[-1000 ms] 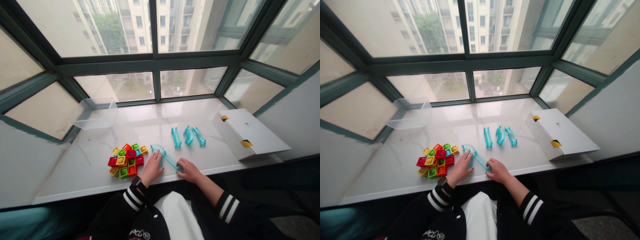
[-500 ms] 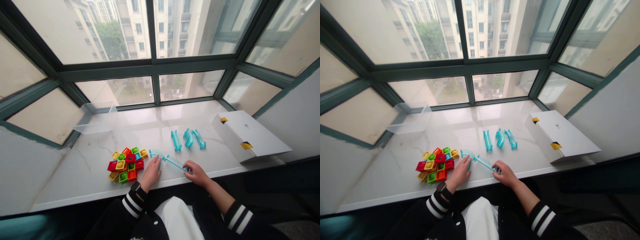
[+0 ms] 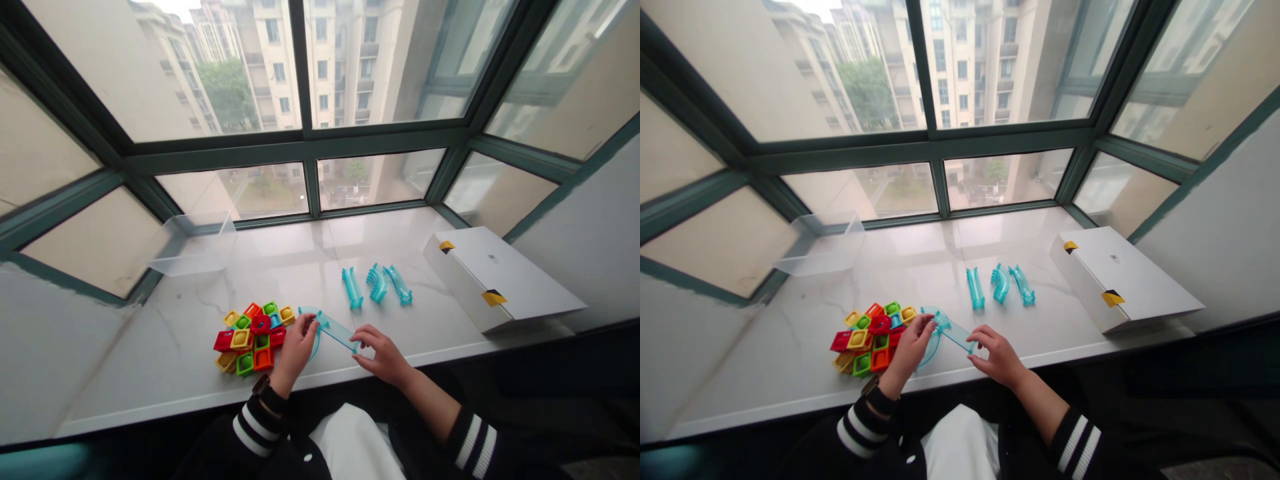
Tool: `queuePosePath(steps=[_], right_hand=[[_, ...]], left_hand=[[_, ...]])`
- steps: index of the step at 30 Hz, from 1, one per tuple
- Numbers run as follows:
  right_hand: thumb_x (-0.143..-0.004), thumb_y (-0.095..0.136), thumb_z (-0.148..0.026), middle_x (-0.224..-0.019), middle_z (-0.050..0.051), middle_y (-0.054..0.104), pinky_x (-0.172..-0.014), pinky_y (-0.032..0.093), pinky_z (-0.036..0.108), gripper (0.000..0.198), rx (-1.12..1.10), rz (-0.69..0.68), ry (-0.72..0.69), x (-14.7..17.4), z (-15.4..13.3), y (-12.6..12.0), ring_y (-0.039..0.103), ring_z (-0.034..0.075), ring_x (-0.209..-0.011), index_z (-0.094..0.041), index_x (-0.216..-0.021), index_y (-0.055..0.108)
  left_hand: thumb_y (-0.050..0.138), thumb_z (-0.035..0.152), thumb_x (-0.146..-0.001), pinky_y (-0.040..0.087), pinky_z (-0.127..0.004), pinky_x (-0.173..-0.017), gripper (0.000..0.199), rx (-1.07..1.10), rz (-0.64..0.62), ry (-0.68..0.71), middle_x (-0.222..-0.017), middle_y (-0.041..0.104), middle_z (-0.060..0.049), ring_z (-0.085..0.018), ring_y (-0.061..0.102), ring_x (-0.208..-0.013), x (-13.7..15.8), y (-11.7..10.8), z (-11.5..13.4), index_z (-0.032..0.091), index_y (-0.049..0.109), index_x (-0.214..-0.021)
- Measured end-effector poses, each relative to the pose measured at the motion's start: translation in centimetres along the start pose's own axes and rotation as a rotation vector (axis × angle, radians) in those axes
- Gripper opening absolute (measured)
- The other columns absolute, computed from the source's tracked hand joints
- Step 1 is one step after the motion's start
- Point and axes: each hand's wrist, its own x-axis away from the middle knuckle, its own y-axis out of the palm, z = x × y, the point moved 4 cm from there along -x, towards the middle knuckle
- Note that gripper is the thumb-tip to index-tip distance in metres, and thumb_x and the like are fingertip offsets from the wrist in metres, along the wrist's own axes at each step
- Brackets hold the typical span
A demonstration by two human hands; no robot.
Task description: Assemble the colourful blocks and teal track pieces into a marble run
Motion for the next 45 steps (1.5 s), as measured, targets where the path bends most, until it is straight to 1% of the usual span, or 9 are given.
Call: queuePosePath(steps=[5, 10, 15, 18, 21, 27, 31, 37, 45], right_hand=[[-0.089, 0.074, -0.019, -0.116, 0.007, 0.069, -0.085, 0.06, 0.031, 0.033, -0.003, -0.048, -0.049, -0.4, -0.8, 0.2, 0.068, 0.018, -0.089, -0.027, -0.121, 0.072], [-0.098, 0.06, -0.012, -0.112, 0.006, 0.073, -0.093, 0.058, 0.031, 0.029, 0.02, -0.082, -0.124, -0.6, -0.9, 0.2, 0.072, 0.019, -0.101, -0.028, -0.117, 0.076], [-0.1, 0.059, -0.012, -0.106, 0.005, 0.075, -0.089, 0.059, 0.03, 0.027, 0.026, -0.009, -0.161, -1.1, -0.9, -0.2, 0.073, 0.018, -0.096, -0.028, -0.111, 0.077], [-0.1, 0.058, -0.013, -0.106, 0.005, 0.075, -0.089, 0.06, 0.03, 0.026, 0.041, 0.067, -0.165, -1.5, -0.7, -0.8, 0.073, 0.019, -0.097, -0.027, -0.111, 0.077], [-0.101, 0.058, -0.013, -0.106, 0.006, 0.075, -0.09, 0.06, 0.032, 0.027, 0.071, 0.137, -0.148, -2.0, -0.3, -1.5, 0.073, 0.02, -0.098, -0.028, -0.113, 0.077], [-0.1, 0.058, -0.014, -0.107, 0.007, 0.075, -0.089, 0.061, 0.036, 0.027, 0.149, 0.263, -0.08, -3.5, 0.7, -2.7, 0.073, 0.023, -0.099, -0.027, -0.115, 0.076], [-0.099, 0.059, -0.015, -0.105, 0.007, 0.074, -0.084, 0.061, 0.035, 0.027, 0.187, 0.319, -0.026, -4.5, 1.5, -3.1, 0.073, 0.022, -0.093, -0.027, -0.116, 0.076], [-0.098, 0.057, -0.014, -0.108, 0.007, 0.074, -0.086, 0.06, 0.034, 0.03, 0.227, 0.331, 0.024, -6.0, 2.8, -3.3, 0.073, 0.023, -0.096, -0.026, -0.117, 0.076], [-0.098, 0.054, -0.015, -0.111, 0.008, 0.076, -0.089, 0.058, 0.035, 0.032, 0.314, 0.322, 0.113, -7.3, 4.3, -3.3, 0.073, 0.023, -0.099, -0.026, -0.119, 0.076]], left_hand=[[0.062, 0.057, -0.094, 0.057, -0.041, -0.091, 0.045, 0.164, -0.004, -0.081, -0.109, 0.074, -0.011, -0.026, 0.072, -0.103, -0.6, -0.2, -1.1, 0.018, 0.066, -0.117], [0.066, 0.061, -0.089, 0.057, -0.039, -0.086, 0.051, 0.242, -0.02, -0.152, -0.102, 0.073, -0.01, -0.025, 0.071, -0.097, -0.9, -0.3, -0.3, 0.017, 0.067, -0.114], [0.069, 0.06, -0.088, 0.058, -0.04, -0.086, 0.056, 0.303, -0.021, -0.193, -0.109, 0.074, -0.013, -0.023, 0.07, -0.094, -1.3, -0.2, 0.7, 0.016, 0.065, -0.121], [0.072, 0.059, -0.086, 0.058, -0.041, -0.086, 0.067, 0.366, -0.021, -0.213, -0.117, 0.073, -0.015, -0.024, 0.071, -0.096, -1.6, 0.3, 0.8, 0.017, 0.056, -0.135], [0.075, 0.058, -0.085, 0.059, -0.044, -0.089, 0.077, 0.395, -0.077, -0.218, -0.124, 0.072, -0.018, -0.026, 0.072, -0.101, -1.6, 1.4, 0.8, 0.017, 0.047, -0.144], [0.072, 0.047, -0.092, 0.054, -0.047, -0.105, 0.055, 0.287, -0.283, -0.09, -0.142, 0.065, -0.018, -0.028, 0.068, -0.122, -0.8, 4.0, 2.6, 0.023, 0.059, -0.14], [0.068, 0.042, -0.095, 0.055, -0.046, -0.106, 0.052, 0.218, -0.364, -0.056, -0.152, 0.058, -0.016, -0.029, 0.065, -0.128, -0.8, 5.4, 4.3, 0.025, 0.06, -0.144], [0.072, 0.039, -0.092, 0.056, -0.048, -0.107, 0.052, 0.217, -0.352, -0.02, -0.151, 0.06, -0.015, -0.029, 0.068, -0.125, -2.5, 6.7, 5.1, 0.026, 0.064, -0.142], [0.076, 0.036, -0.089, 0.057, -0.049, -0.107, 0.055, 0.237, -0.337, -0.041, -0.153, 0.059, -0.015, -0.03, 0.068, -0.124, -4.5, 8.1, 3.4, 0.026, 0.065, -0.142]])
